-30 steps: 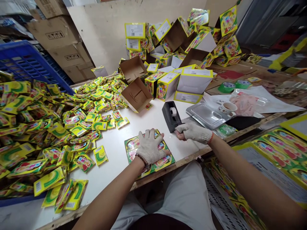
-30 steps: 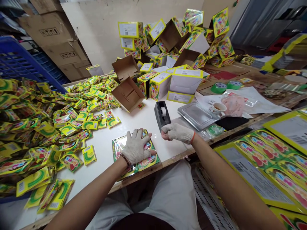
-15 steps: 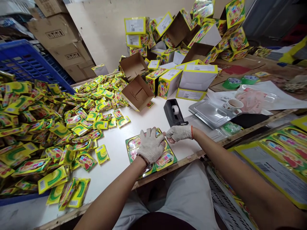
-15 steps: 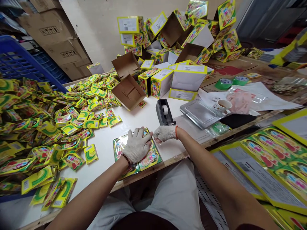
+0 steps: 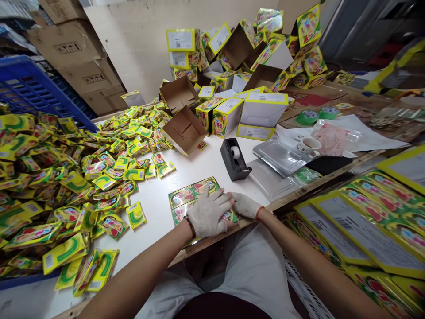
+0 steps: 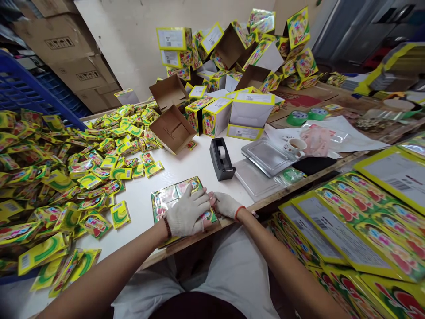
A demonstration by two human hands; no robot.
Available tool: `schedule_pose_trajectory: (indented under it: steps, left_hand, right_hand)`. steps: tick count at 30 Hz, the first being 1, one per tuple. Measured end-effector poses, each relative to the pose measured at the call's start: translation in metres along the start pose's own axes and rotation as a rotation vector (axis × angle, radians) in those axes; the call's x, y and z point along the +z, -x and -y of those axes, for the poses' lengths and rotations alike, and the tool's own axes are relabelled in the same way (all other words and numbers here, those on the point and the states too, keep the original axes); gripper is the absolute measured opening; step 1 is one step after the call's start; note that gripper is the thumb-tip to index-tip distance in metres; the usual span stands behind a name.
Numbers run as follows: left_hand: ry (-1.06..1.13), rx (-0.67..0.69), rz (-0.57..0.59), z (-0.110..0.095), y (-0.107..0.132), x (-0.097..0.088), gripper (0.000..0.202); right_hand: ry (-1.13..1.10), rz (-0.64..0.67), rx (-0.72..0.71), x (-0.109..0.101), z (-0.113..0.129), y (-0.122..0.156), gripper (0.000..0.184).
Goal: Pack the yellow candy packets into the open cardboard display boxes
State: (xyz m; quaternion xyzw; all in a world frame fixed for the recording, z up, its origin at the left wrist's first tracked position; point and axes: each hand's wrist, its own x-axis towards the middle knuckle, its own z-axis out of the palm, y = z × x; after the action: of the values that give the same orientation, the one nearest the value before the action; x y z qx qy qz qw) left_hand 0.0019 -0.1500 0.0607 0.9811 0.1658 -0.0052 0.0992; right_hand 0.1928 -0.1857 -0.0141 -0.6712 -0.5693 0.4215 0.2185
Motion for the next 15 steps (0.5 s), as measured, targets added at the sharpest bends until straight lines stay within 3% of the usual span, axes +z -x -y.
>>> schedule_pose_trajectory:
  steps: [4, 7, 9, 12, 15]
  left_hand:
    - [0.000, -0.020, 0.042, -0.009, 0.035, 0.003, 0.081]
    - [-0.067, -0.102, 0.070, -0.012, 0.056, 0.011, 0.073]
    - [-0.094, -0.140, 0.069, -0.011, 0.057, 0.014, 0.068]
    - [-0.118, -0.194, 0.033, -0.002, 0.037, 0.010, 0.063]
    - [-0.134, -0.278, -0.021, 0.013, 0.009, 0.003, 0.058]
  right_hand:
    - [0.002, -0.143, 0.040, -0.031, 0.000, 0.008, 0.011]
    - [0.078, -0.492, 0.010, -0.075, -0.001, 0.003, 0.023]
    - [0.166, -0.656, 0.001, -0.101, -0.001, -0.008, 0.026]
    - [0.196, -0.600, 0.017, -0.119, 0.000, -0.033, 0.031]
    - [0.164, -0.548, 0.014, -0.113, 0.004, -0.052, 0.029]
